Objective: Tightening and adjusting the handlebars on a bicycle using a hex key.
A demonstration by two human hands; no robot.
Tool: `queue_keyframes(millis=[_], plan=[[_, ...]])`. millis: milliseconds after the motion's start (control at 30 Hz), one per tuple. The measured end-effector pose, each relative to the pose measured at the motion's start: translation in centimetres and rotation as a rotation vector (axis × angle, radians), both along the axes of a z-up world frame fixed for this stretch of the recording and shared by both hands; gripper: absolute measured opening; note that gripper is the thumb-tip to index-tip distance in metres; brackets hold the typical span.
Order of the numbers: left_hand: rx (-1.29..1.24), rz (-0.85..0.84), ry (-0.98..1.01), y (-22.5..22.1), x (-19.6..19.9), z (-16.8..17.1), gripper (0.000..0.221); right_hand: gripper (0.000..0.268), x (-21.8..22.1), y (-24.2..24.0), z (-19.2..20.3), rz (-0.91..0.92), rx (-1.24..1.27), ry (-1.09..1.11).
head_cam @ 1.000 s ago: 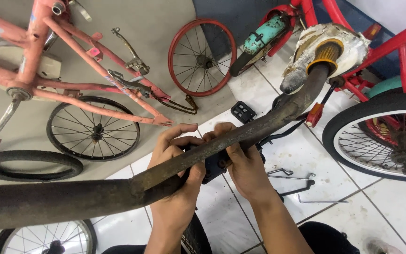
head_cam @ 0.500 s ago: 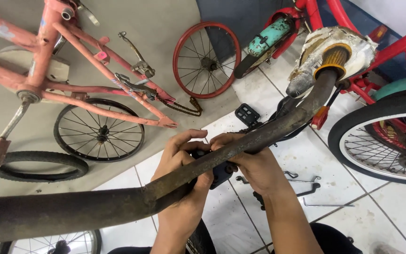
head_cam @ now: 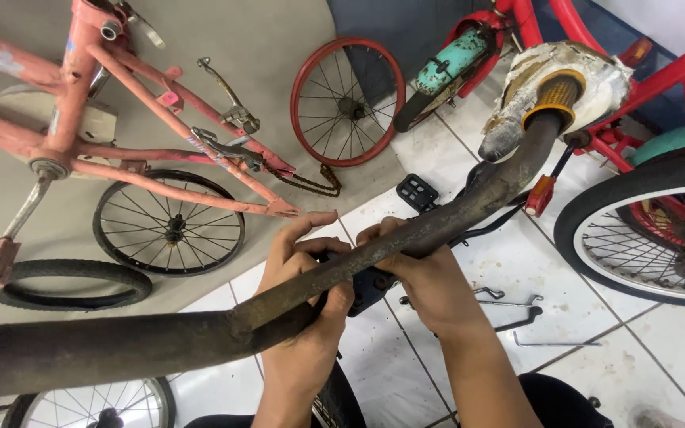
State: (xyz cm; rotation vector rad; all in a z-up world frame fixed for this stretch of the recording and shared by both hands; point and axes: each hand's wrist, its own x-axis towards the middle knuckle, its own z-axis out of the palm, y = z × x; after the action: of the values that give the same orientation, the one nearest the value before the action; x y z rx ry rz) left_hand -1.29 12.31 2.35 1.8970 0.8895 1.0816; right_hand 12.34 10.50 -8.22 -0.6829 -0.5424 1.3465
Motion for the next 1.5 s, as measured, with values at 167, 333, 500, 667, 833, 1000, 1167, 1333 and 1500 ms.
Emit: queue_keyframes(millis=[167, 333, 500, 667, 833, 1000, 1167, 1333, 1500], plan=[[-0.075, 0.037, 0.042, -0.3, 0.3, 0.2, 0.036, 0.054, 0.2, -1.6, 0.9, 0.062, 0.101, 0.091], [-0.136, 0.038, -0.031, -0.7, 0.4, 0.2, 0.036, 0.037, -0.5, -3.4, 1.0, -0.004, -0.093, 0.011], [-0.307, 0.047, -0.082, -0.8, 0.3, 0.1, 0.048, 0.021, -1.3, -4.2, -0.3, 0.0, -0.07, 0.12], [-0.369, 0.086, -0.038, -0.9, 0.4, 0.3, 0.042, 0.027, -2.3, -4.4, -1.6, 0.0, 0.047, 0.245], [-0.394, 0.123, -0.027, -1.0, 0.6, 0.1, 0.03, 0.024, -1.9, -4.7, -0.4, 0.023, 0.043, 0.325], [-0.469, 0.199, -0.001, -1.4, 0.8, 0.3, 0.025, 0.021, -1.8, -4.5, -0.4, 0.034, 0.059, 0.382], [-0.352, 0.031, -0.187, -1.0, 0.1, -0.7, 0.033, 0.025, -1.7, -4.3, -1.1, 0.031, 0.143, 0.36], [-0.357, -0.062, -0.186, 0.0, -1.3, -2.1, 0.041, 0.015, -1.5, -4.3, -0.6, 0.035, 0.127, 0.388], [-0.1, -0.182, -0.039, 0.9, -1.3, -1.9, 0.059, 0.016, -1.4, -4.2, -1.0, -0.004, 0.067, 0.377]])
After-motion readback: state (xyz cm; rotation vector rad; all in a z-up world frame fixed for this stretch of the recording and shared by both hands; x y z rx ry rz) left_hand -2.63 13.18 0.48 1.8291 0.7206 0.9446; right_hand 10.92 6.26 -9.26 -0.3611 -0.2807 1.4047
